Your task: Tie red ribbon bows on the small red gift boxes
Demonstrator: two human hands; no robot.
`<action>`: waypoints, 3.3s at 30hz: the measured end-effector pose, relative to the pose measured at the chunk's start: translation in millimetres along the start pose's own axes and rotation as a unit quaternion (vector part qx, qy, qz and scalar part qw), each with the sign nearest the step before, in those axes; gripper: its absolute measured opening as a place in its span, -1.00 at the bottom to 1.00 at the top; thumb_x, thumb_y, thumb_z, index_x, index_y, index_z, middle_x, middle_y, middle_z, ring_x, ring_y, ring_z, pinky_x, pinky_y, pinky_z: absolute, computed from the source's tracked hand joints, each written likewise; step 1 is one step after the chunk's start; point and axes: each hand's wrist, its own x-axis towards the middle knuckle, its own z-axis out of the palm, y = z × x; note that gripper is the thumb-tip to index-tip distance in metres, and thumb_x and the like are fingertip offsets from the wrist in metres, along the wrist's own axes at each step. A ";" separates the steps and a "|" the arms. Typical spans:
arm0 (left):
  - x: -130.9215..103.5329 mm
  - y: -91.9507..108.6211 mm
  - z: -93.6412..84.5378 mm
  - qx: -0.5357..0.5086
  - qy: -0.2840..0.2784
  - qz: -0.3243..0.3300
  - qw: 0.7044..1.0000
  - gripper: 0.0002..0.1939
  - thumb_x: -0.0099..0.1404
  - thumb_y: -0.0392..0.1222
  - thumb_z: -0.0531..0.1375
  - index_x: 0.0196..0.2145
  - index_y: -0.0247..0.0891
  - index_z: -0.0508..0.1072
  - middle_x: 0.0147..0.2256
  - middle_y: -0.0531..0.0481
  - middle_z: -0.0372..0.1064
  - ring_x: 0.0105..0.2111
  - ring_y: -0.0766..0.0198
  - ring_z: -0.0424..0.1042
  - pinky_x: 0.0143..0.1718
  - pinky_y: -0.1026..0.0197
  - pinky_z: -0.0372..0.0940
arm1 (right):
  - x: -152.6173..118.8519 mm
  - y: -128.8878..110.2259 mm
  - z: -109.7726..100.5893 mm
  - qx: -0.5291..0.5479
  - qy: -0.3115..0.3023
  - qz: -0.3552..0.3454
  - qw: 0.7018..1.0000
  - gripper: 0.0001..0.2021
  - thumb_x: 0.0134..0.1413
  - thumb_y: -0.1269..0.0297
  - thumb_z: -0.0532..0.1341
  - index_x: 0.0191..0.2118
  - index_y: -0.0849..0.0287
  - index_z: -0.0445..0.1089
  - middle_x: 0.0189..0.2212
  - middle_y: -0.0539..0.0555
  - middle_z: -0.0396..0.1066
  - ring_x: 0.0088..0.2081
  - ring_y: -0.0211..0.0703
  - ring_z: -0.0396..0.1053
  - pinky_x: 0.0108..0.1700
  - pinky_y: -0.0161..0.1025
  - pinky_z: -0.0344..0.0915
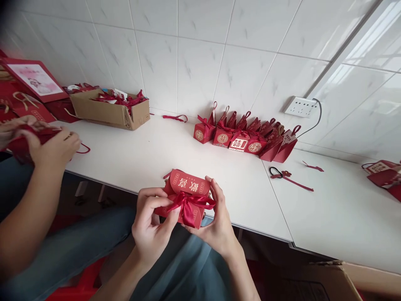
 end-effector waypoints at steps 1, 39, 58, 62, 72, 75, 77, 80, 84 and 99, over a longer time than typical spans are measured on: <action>0.2 0.4 0.5 0.005 -0.007 0.020 1.000 -0.88 0.19 -0.38 0.17 -0.35 -0.21 0.31 -0.32 0.00 0.17 -0.31 0.29 0.29 -0.37 0.24 0.33 | -0.6 0.2 -0.5 0.006 0.002 -0.001 1.000 0.00 -0.14 0.24 0.40 0.31 -0.09 -0.26 0.26 0.22 -0.07 0.25 0.14 0.00 0.12 0.10 0.23; -4.9 20.2 20.6 0.063 -0.031 0.224 0.972 -0.93 0.24 -0.23 0.16 -0.41 -0.19 0.41 -0.41 0.04 0.04 -0.39 0.30 0.15 -0.13 0.05 0.22 | -20.2 -8.0 -29.1 0.037 0.085 -0.048 0.995 -0.02 -0.13 0.27 0.41 0.31 -0.07 -0.23 0.28 0.19 -0.11 0.28 0.17 -0.08 0.19 0.17 0.16; 6.3 -86.0 53.4 -0.042 -0.049 -0.255 0.965 -0.80 0.20 -0.06 0.10 -0.42 -0.25 0.32 -0.42 0.01 0.31 -0.38 0.27 0.36 -0.28 0.18 0.34 | -8.2 11.3 -29.2 0.516 0.063 0.294 0.802 -0.39 0.13 -0.25 -0.14 0.01 0.08 0.32 -0.01 0.18 0.39 0.03 0.04 0.35 -0.06 0.08 0.40; -9.2 -100.4 69.9 0.001 -0.130 -0.187 0.974 -0.85 0.13 -0.10 0.13 -0.45 -0.23 0.39 -0.39 -0.06 0.36 -0.27 0.10 0.34 -0.14 -0.02 0.28 | -1.8 -2.0 -34.2 0.540 0.004 0.298 0.787 -0.42 0.11 -0.25 -0.09 -0.06 0.10 0.36 0.00 0.17 0.38 0.10 -0.02 0.28 0.03 0.08 0.33; -12.2 -89.0 63.6 -0.032 -0.127 -0.197 0.972 -0.76 0.30 -0.06 -0.01 -0.22 -0.23 0.34 -0.21 -0.10 0.35 -0.19 0.17 0.37 -0.17 0.10 0.30 | -30.0 7.9 -38.9 0.018 0.313 0.123 0.942 -0.30 -0.22 0.18 0.40 0.10 0.03 0.14 0.05 0.19 0.20 0.01 0.06 0.30 -0.09 0.00 0.39; -7.2 -62.7 58.6 -0.097 -0.089 -0.180 0.975 -0.75 0.34 -0.04 -0.02 -0.19 -0.21 0.34 -0.18 -0.09 0.34 -0.14 0.20 0.36 -0.13 0.15 0.29 | -35.1 7.2 -45.1 -0.095 0.271 0.078 0.955 -0.27 -0.23 0.31 0.38 0.13 0.02 0.12 0.09 0.20 0.11 0.04 0.06 0.27 -0.10 -0.04 0.40; 0.6 -43.5 54.0 -0.126 -0.106 -0.144 0.976 -0.75 0.35 -0.04 -0.02 -0.20 -0.21 0.35 -0.20 -0.07 0.35 -0.13 0.21 0.35 -0.10 0.16 0.27 | -36.2 5.1 -47.5 -0.103 0.241 0.071 0.962 -0.27 -0.19 0.34 0.35 0.16 0.01 0.08 0.09 0.20 0.11 0.05 0.07 0.26 -0.10 -0.04 0.40; 15.4 -19.4 47.7 -0.140 -0.172 -0.111 0.969 -0.75 0.33 -0.03 0.03 -0.16 -0.19 0.37 -0.17 -0.05 0.36 -0.11 0.21 0.35 -0.08 0.16 0.27 | -36.1 1.2 -47.4 -0.137 0.204 0.051 0.968 -0.27 -0.16 0.32 0.35 0.17 -0.02 0.08 0.10 0.19 0.08 0.12 0.13 0.19 -0.02 0.05 0.35; 28.1 -1.7 42.6 -0.145 -0.220 -0.090 0.960 -0.74 0.28 -0.08 0.13 -0.11 -0.20 0.36 -0.13 -0.07 0.33 -0.08 0.20 0.34 -0.08 0.17 0.29 | -31.1 -5.5 -44.6 -0.169 0.128 0.017 0.977 -0.27 -0.13 0.29 0.35 0.18 -0.05 0.07 0.11 0.18 0.08 0.16 0.15 0.13 0.05 0.13 0.29; -6.8 18.9 8.8 -0.058 -0.063 0.122 0.989 -0.83 0.12 -0.43 0.18 -0.35 -0.21 0.37 -0.24 -0.04 0.20 -0.07 0.14 0.27 -0.09 0.02 0.35 | -20.8 -24.6 -27.6 -0.138 0.069 -0.035 0.987 -0.25 -0.10 0.22 0.37 0.21 -0.09 0.04 0.14 0.20 0.02 0.20 0.19 0.06 0.03 0.10 0.33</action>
